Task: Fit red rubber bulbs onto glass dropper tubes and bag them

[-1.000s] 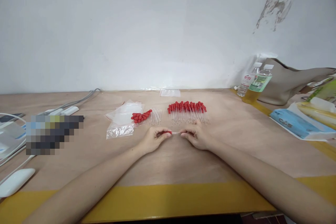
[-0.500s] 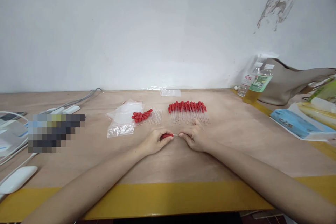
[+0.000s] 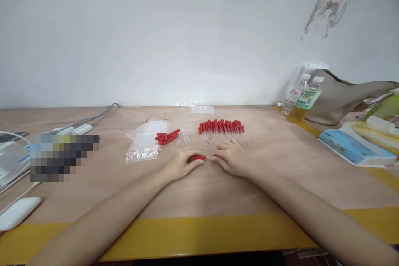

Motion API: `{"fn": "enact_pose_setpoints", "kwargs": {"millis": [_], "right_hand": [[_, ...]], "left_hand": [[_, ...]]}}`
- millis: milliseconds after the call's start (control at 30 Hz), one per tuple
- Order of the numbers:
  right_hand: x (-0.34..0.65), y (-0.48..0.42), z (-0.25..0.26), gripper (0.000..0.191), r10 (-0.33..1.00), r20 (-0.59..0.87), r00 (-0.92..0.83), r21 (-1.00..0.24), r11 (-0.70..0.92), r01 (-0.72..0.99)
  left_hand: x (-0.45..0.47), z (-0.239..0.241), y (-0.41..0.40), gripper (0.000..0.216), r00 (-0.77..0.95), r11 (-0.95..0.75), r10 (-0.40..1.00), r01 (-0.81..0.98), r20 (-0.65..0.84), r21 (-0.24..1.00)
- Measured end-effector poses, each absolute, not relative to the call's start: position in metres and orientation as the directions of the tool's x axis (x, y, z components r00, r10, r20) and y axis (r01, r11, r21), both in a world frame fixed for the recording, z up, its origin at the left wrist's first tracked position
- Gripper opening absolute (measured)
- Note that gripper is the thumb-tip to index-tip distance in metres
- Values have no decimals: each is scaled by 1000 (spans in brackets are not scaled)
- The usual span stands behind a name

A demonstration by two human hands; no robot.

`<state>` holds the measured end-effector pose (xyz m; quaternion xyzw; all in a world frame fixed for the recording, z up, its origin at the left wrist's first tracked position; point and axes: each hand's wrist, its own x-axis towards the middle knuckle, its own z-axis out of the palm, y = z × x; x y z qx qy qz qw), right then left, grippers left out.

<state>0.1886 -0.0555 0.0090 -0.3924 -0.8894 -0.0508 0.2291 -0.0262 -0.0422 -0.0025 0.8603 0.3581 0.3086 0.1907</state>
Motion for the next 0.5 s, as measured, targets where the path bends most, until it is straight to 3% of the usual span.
{"fn": "enact_pose_setpoints", "kwargs": {"millis": [133, 267, 367, 500], "right_hand": [[209, -42, 10, 25, 774, 466, -429, -307, 596, 742], [233, -12, 15, 21, 905, 425, -9, -540, 261, 800], [244, 13, 17, 17, 898, 402, 182, -550, 78, 831], [245, 34, 10, 18, 891, 392, 230, -516, 6, 857]], "left_hand": [[-35, -4, -38, 40, 503, -648, 760, 542, 411, 535], [-37, -4, -36, 27, 520, -655, 755, 576, 399, 489], [-36, -4, -36, 23, 541, -661, 750, 584, 381, 471], [-36, -3, -37, 22, 547, -659, 750, 573, 372, 487]]}}
